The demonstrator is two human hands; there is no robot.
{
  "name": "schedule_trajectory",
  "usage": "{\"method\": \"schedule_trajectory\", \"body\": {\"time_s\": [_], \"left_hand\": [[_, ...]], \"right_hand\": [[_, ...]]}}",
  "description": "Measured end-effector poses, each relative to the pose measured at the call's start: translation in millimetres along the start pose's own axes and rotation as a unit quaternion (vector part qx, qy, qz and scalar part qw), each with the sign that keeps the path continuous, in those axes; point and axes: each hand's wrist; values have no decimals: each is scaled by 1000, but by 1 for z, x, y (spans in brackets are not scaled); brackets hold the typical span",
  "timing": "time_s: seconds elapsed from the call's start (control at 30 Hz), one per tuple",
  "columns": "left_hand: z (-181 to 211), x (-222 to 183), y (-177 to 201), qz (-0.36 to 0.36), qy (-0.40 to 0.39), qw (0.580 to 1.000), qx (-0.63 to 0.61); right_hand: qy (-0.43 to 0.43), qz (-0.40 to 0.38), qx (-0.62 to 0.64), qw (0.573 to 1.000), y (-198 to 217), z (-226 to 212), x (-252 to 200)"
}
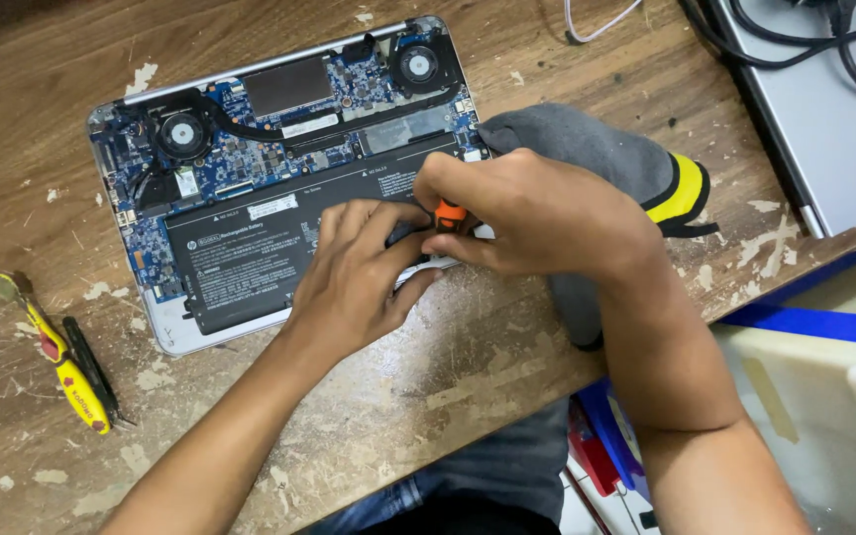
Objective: The person uses a screwdriver to unscrew the screws securing the battery inside an opened laptop lying on a workbench, steadying the laptop with the other hand and repositioning the tool between screws.
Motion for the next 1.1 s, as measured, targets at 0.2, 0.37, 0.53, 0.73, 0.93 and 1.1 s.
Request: {"method": "schedule_trajectory", "body": {"time_s": [0.2, 0.37, 0.53, 0.73, 0.93, 1.1], "left_hand": [[1, 1, 3, -5, -3, 1000, -5], [1, 1, 2, -7, -11, 1000, -1], [1, 1, 2, -3, -15, 1000, 6], [1, 3, 1, -4, -14, 1000, 25], [0, 5, 4, -1, 8, 1000, -10], [-2, 4, -4, 45, 17, 996, -71]], "right_hand": [[37, 4, 17, 999, 0, 1, 2], [19, 1, 2, 1000, 0, 0, 1], [23, 5, -15, 1000, 1, -1, 2], [42, 17, -29, 999, 1, 1, 0], [0, 49, -109, 993, -3, -12, -6], [-32, 59, -116, 991, 3, -31, -12]]}}
Point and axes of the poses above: each hand's wrist, its own x-axis towards the middle knuckle, its own y-axis out of the back of the hand, z = x × y, and after that the axes turned 11 degrees about -y, right-handed
